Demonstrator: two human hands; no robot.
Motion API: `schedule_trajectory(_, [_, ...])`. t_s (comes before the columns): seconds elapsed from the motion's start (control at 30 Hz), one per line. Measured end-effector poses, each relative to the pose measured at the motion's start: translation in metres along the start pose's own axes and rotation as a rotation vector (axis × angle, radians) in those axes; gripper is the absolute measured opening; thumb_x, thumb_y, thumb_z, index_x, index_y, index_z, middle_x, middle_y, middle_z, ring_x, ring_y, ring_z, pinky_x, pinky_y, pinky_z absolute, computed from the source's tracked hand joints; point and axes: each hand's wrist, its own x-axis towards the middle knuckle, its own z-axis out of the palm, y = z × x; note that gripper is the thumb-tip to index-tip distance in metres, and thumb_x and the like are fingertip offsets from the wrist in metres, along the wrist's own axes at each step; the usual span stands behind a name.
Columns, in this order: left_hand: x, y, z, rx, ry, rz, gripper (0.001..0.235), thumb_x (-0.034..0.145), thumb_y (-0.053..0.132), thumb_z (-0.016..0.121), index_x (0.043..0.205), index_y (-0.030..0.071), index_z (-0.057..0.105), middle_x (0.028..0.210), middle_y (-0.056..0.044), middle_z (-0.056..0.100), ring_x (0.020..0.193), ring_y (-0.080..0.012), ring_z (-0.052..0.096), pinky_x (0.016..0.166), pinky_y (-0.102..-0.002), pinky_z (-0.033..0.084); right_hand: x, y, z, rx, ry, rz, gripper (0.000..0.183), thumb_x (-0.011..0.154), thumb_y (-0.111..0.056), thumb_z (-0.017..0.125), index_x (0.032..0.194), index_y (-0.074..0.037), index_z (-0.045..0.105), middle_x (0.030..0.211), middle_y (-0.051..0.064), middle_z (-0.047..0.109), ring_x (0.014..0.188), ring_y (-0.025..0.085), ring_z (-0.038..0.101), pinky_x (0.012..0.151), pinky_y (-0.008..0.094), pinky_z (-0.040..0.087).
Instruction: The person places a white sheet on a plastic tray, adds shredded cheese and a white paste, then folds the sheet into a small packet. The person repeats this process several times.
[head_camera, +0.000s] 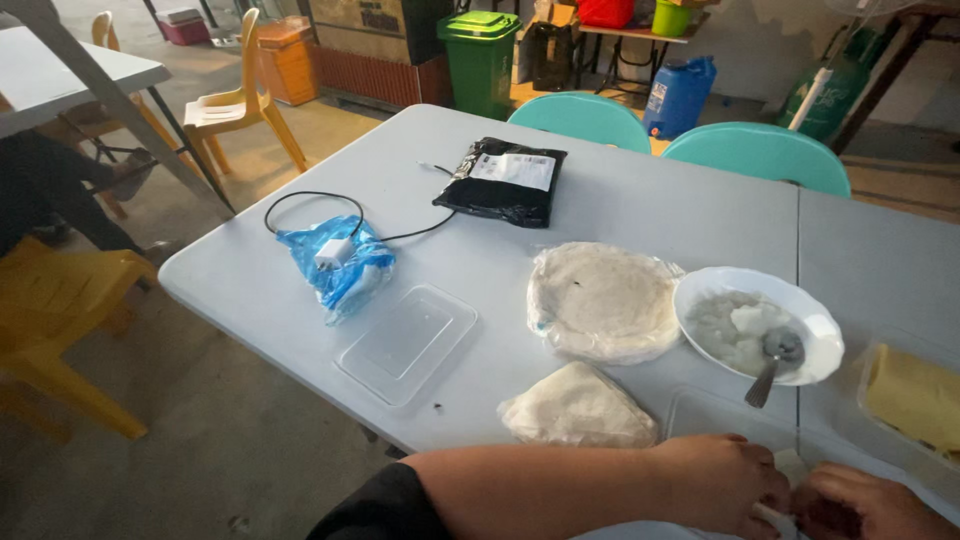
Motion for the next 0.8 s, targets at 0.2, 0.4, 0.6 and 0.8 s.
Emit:
schedule_trajectory(0.2, [-0.005, -0.005, 0.013, -0.026, 0.035, -0.070, 0.030, 0.087, 0.036, 0.062, 0.108, 0.019, 0.075, 0.097, -0.008, 0.073, 0.095, -0.0268, 0.072, 0.095, -0.038, 0.057, 0.007, 0.031, 0.005, 0.042, 0.099, -0.188, 0.025, 0.085, -0.022, 0.080, 0.109, -0.019, 0.077, 0.106, -0.003, 0.060, 0.092, 0.008, 0.065, 0.084, 0.025, 0.059])
schedule_trajectory(0.4, [0.010, -0.015, 0.003, 0.042, 0.007, -0.015, 0.028, 0.092, 0.033, 0.057, 0.103, 0.014, 0.074, 0.103, -0.010, 0.075, 0.100, -0.0305, 0.072, 0.093, -0.044, 0.056, -0.035, -0.036, -0.012, 0.100, 0.302, -0.220, 0.026, 0.081, -0.024, 0.081, 0.105, -0.015, 0.078, 0.104, -0.002, 0.068, 0.089, 0.011, 0.070, 0.081, 0.029, 0.057])
schedule_trajectory(0.6, [0.002, -0.004, -0.002, -0.120, 0.019, -0.122, 0.021, 0.093, 0.026, 0.059, 0.100, 0.011, 0.072, 0.100, -0.013, 0.074, 0.096, -0.0348, 0.071, 0.085, -0.047, 0.056, -0.086, -0.088, -0.030, 0.041, 0.281, -0.173, 0.037, 0.072, -0.029, 0.086, 0.105, -0.016, 0.075, 0.097, 0.001, 0.070, 0.081, 0.019, 0.072, 0.075, 0.034, 0.059])
schedule_trajectory(0.8, [0.003, 0.019, -0.041, -0.135, 0.011, -0.156, 0.014, 0.093, 0.021, 0.063, 0.098, 0.009, 0.069, 0.091, -0.011, 0.072, 0.092, -0.0337, 0.070, 0.082, -0.046, 0.056, -0.102, -0.123, -0.047, 0.101, 0.255, -0.131, 0.023, 0.080, -0.028, 0.079, 0.100, -0.016, 0.076, 0.098, -0.003, 0.071, 0.085, 0.015, 0.072, 0.077, 0.032, 0.058])
